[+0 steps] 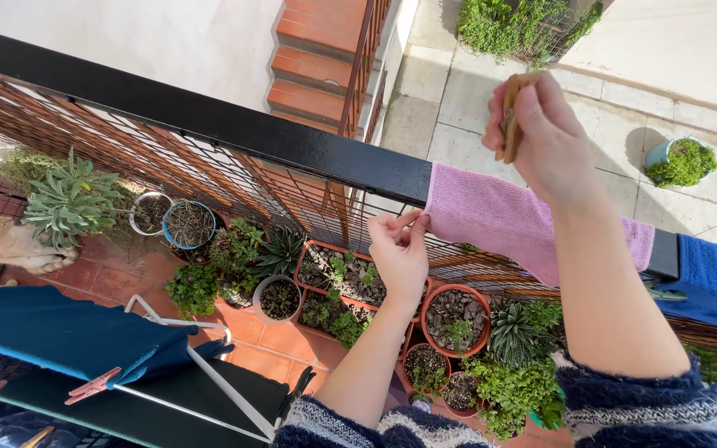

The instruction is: Hanging wet laundry on a balcony railing using clothespins

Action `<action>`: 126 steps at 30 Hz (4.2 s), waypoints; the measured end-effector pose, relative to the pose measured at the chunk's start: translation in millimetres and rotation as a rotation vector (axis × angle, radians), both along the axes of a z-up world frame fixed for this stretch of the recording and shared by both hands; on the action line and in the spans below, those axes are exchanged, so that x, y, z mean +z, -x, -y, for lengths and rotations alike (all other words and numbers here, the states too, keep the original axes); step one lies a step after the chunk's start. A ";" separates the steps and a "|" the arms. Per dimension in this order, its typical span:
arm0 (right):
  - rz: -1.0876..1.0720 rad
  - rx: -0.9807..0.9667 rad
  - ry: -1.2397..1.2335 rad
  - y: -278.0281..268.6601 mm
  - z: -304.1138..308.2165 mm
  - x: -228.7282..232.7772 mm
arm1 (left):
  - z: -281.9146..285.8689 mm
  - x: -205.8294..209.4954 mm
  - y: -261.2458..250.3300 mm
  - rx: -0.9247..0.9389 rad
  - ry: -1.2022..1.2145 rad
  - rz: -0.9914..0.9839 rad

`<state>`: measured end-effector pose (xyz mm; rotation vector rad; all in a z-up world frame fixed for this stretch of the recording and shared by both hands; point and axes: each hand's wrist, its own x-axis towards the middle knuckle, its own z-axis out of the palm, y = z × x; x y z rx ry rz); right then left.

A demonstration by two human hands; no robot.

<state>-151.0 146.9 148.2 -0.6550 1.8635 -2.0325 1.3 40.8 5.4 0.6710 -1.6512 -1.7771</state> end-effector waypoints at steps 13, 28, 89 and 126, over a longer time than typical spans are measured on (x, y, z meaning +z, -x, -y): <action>-1.817 -0.092 -0.936 -143.1 80.6 -63.9 | 7.9 5.9 -22.3 0.391 0.644 0.174; -1.633 -0.042 -1.290 -128.2 106.9 -105.0 | 18.8 -3.2 23.1 0.424 1.251 0.368; -0.711 -0.815 -0.804 -163.9 -206.3 -15.9 | 11.3 79.5 -5.1 -0.317 1.342 -0.271; 0.207 -0.696 -1.185 -481.4 -280.1 -229.1 | -34.7 54.7 0.5 -0.323 1.474 -0.414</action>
